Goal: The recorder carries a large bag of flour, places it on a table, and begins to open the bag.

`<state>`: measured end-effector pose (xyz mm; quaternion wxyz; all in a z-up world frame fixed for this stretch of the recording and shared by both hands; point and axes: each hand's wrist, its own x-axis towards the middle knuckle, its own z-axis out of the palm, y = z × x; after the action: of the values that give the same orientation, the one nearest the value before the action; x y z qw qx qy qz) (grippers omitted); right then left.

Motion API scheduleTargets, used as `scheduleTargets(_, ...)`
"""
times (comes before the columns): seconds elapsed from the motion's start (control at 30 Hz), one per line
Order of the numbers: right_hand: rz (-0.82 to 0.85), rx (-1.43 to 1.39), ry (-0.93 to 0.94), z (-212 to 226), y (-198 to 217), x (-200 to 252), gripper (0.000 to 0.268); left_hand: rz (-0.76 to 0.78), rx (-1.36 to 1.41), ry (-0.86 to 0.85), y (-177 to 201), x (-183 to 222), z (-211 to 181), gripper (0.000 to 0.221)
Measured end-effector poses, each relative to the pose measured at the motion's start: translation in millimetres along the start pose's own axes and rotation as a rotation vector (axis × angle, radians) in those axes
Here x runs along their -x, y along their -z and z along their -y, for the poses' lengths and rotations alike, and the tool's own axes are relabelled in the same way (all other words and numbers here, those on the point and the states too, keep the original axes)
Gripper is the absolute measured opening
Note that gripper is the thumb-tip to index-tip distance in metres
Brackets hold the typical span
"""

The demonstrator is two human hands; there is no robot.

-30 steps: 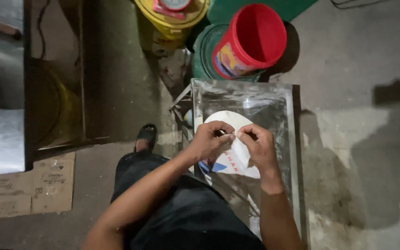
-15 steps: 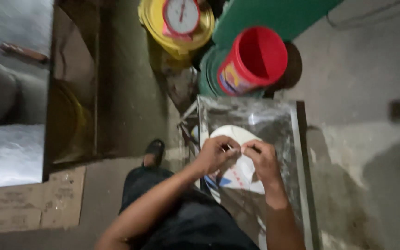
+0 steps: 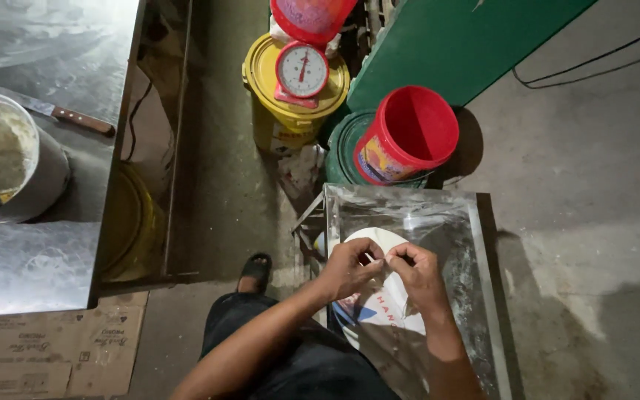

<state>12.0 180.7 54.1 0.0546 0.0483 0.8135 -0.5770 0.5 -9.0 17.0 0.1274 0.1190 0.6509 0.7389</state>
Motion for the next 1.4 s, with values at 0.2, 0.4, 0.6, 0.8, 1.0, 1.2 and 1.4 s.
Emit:
scheduleTargets(0.2, 0.012, -0.032, -0.024, 9.3, -3.2, 4.4, 0.011, -0.001, -0.039, -0.039, 2.9, 4.0, -8.8, 0.013)
scheduleTargets(0.4, 0.019, -0.087, -0.007, -11.3, -2.2, -0.3, 0.011, -0.034, -0.094, -0.133, 5.2, 5.6, -7.4, 0.013)
scheduleTargets(0.6, 0.028, -0.062, 0.012, -0.8, -2.5, 3.1, 0.011, 0.002, 0.051, 0.066, 4.7, 9.2, -23.6, 0.014)
scheduleTargets(0.8, 0.009, -0.076, -0.015, -2.4, -3.3, 3.0, 0.010, -0.038, -0.106, -0.092, 4.8, 4.5, -11.7, 0.010)
scheduleTargets(1.0, -0.020, -0.053, 0.009, 9.8, -7.3, 6.6, 0.011, -0.053, -0.065, -0.096, 1.5, 1.7, 3.0, 0.008)
scheduleTargets(1.2, -0.004, -0.093, -0.020, 8.4, -6.7, 7.3, 0.013, -0.049, -0.032, -0.094, 0.3, 1.7, 0.4, 0.009)
scheduleTargets(1.4, 0.019, -0.038, 0.002, 12.4, -5.8, 6.8, 0.015, -0.066, -0.110, -0.116, 2.7, 4.0, -13.8, 0.010)
